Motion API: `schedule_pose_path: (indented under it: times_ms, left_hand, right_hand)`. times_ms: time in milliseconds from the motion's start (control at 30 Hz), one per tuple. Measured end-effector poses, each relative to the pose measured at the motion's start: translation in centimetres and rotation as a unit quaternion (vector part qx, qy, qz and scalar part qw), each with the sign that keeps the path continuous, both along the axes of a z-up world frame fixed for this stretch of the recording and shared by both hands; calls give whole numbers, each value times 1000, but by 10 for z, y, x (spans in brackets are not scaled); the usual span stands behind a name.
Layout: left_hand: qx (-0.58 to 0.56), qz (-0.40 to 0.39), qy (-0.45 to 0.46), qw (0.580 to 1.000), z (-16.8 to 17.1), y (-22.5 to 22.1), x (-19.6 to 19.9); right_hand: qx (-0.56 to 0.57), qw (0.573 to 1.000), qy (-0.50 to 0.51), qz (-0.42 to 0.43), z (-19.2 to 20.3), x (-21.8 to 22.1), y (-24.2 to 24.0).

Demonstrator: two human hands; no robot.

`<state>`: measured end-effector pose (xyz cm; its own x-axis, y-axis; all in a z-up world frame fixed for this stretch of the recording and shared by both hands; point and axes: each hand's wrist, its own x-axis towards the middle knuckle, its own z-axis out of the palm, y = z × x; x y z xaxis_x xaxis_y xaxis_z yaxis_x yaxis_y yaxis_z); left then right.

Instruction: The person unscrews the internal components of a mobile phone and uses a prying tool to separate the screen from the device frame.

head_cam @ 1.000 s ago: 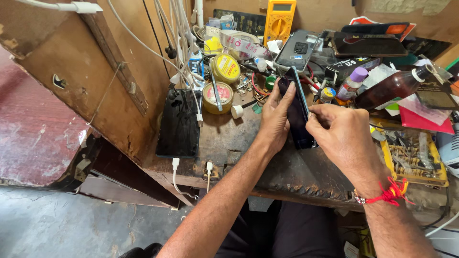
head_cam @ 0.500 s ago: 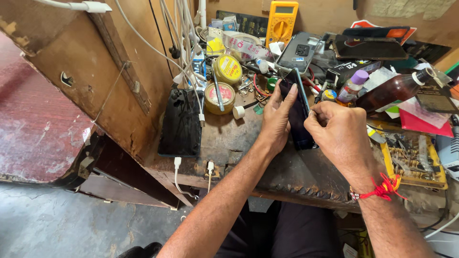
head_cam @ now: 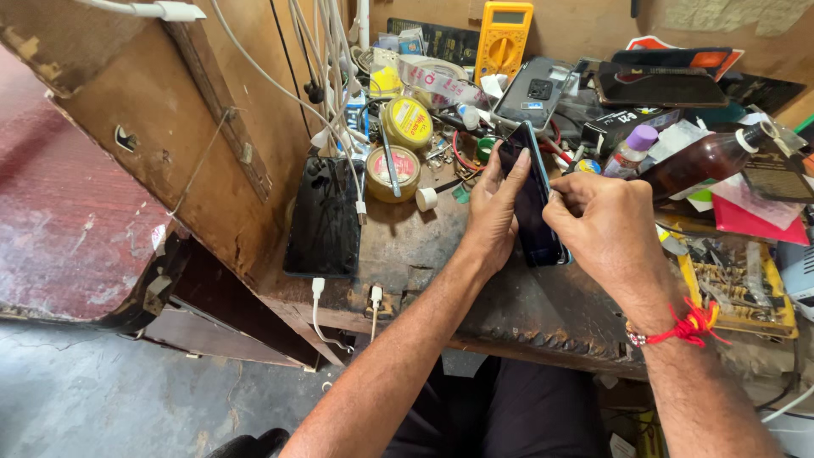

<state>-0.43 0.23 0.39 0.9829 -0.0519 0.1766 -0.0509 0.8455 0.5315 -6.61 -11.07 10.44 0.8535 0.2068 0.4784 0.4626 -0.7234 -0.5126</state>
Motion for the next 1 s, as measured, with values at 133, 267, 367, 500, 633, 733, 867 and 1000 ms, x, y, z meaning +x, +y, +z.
schedule_pose_path:
  times_ms: [133, 267, 367, 500, 633, 733, 867, 1000]
  left_hand:
    - [-11, 1, -19, 1000, 0, -1, 0]
    - [-12, 1, -22, 1000, -1, 0, -1]
    - [-13, -1, -25, 1000, -2, -1, 0]
    - [-14, 6, -28, 999, -2, -2, 1]
    - [-27, -5, -23, 999, 2, 0, -1]
    - [-48, -19, -12, 999, 5, 1, -1]
    - [-35, -15, -7, 999, -2, 2, 1]
    - [11, -19, 122, 992, -6, 6, 6]
  right_hand:
    - [-13, 1000, -13, -6, -1, 1, 2]
    - [-36, 999, -27, -11, 0, 0, 4]
    - [-42, 999, -34, -7, 0, 0, 4]
    - [-57, 997, -55, 0, -1, 1, 4]
    - [-50, 998, -46, -3, 1, 1, 5]
    - [-36, 999, -36, -1, 5, -3, 6]
    - [-27, 998, -50, -7, 7, -9, 4]
    - [79, 996, 7, -42, 7, -14, -5]
